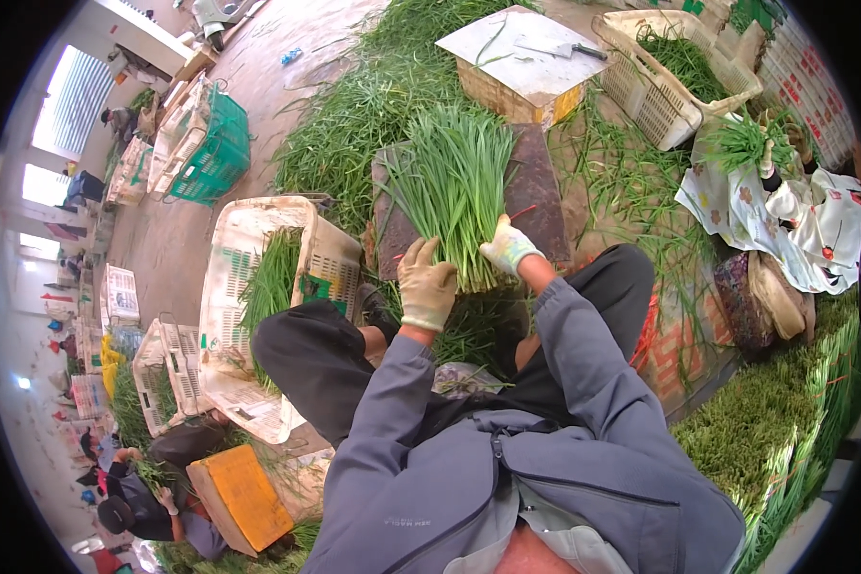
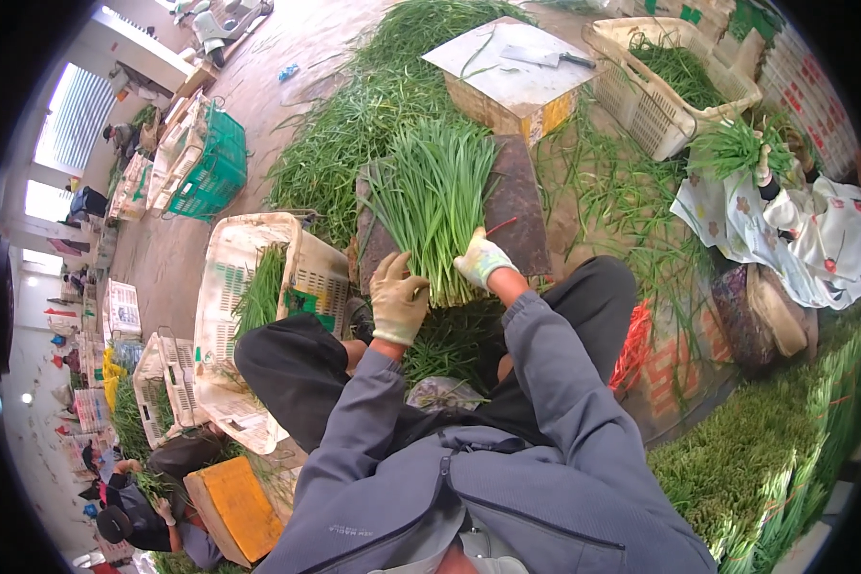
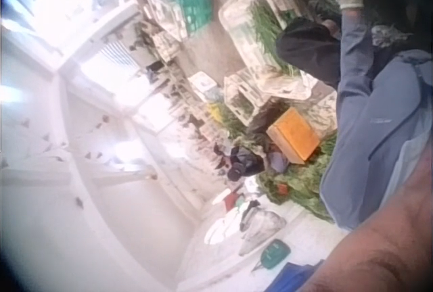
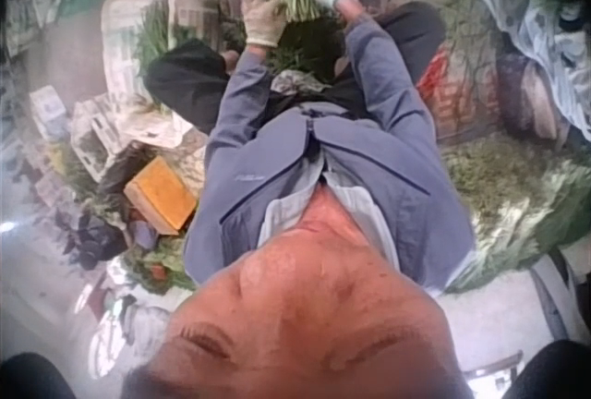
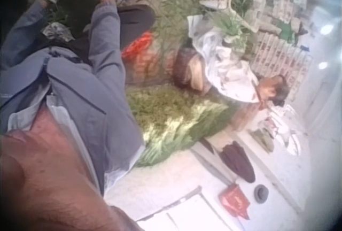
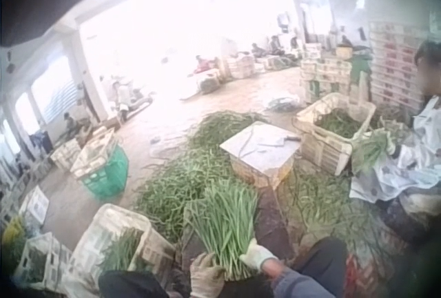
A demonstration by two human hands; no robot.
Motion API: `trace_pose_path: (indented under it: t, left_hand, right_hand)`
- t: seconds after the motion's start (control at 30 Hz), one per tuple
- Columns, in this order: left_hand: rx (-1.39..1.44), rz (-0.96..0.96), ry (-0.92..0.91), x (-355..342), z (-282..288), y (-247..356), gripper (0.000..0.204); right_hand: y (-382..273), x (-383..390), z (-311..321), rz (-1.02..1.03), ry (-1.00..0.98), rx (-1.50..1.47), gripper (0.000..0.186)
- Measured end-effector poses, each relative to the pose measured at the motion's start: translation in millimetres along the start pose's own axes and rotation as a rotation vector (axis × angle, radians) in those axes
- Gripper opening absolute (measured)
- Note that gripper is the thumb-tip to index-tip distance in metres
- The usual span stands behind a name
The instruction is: The person gathers a handful of chives from a basket, aligns the stems on a wooden block, and ties the bundle with a red plastic cord.
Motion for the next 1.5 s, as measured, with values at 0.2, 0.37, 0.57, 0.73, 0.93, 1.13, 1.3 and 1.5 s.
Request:
trace_pose_path:
  t: [0.2, 0.37, 0.57, 0.73, 0.93, 1.13, 1.3, 1.5]
  left_hand:
    - [0.392, 0.062, -0.178, 56.2, 30.3, 9.5, 0.016]
    - [-0.211, 0.244, -1.122, 122.1, 1.0, -39.9, 0.027]
    - [0.201, 0.531, -0.342, 51.8, 7.5, -43.5, 0.042]
    - [0.347, 0.406, -0.147, -8.6, -17.6, -9.0, 0.027]
    - [0.410, 0.527, -0.324, -44.8, -36.3, 23.2, 0.050]
    - [0.597, 0.623, -0.377, -62.5, -81.8, -0.5, 0.038]
    - [0.736, 0.631, -0.346, -65.9, -64.8, 1.0, 0.030]
    - [0.793, 0.845, -0.460, -65.1, -60.5, 18.1, 0.028]
  right_hand:
    - [6.0, -3.8, 1.9, 0.016, 0.028, -0.013, 0.085]
    - [1.1, -4.5, -2.1, 0.022, 0.027, -0.017, 0.084]
    - [-3.6, 7.1, 7.8, 0.072, 0.118, -0.157, 0.068]
    - [31.2, 0.3, 12.9, 0.194, 0.159, -0.468, 0.068]
    - [11.1, 25.6, 28.4, 0.283, 0.047, -0.670, 0.062]
    - [15.3, 23.6, 29.2, 0.311, -0.029, -0.887, 0.059]
    - [23.9, 19.6, 31.2, 0.254, -0.005, -1.052, 0.053]
    - [26.4, 25.1, 39.0, 0.265, 0.071, -1.045, 0.041]
Point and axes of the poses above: each hand's wrist, its own x-axis away from the middle knuckle, its own z-axis out of the back of the hand, y = z × x, the point moved 2 cm from there along -x, towards the middle knuckle, and after that the axes turned 13 degrees about z, right-handed, at the moved point
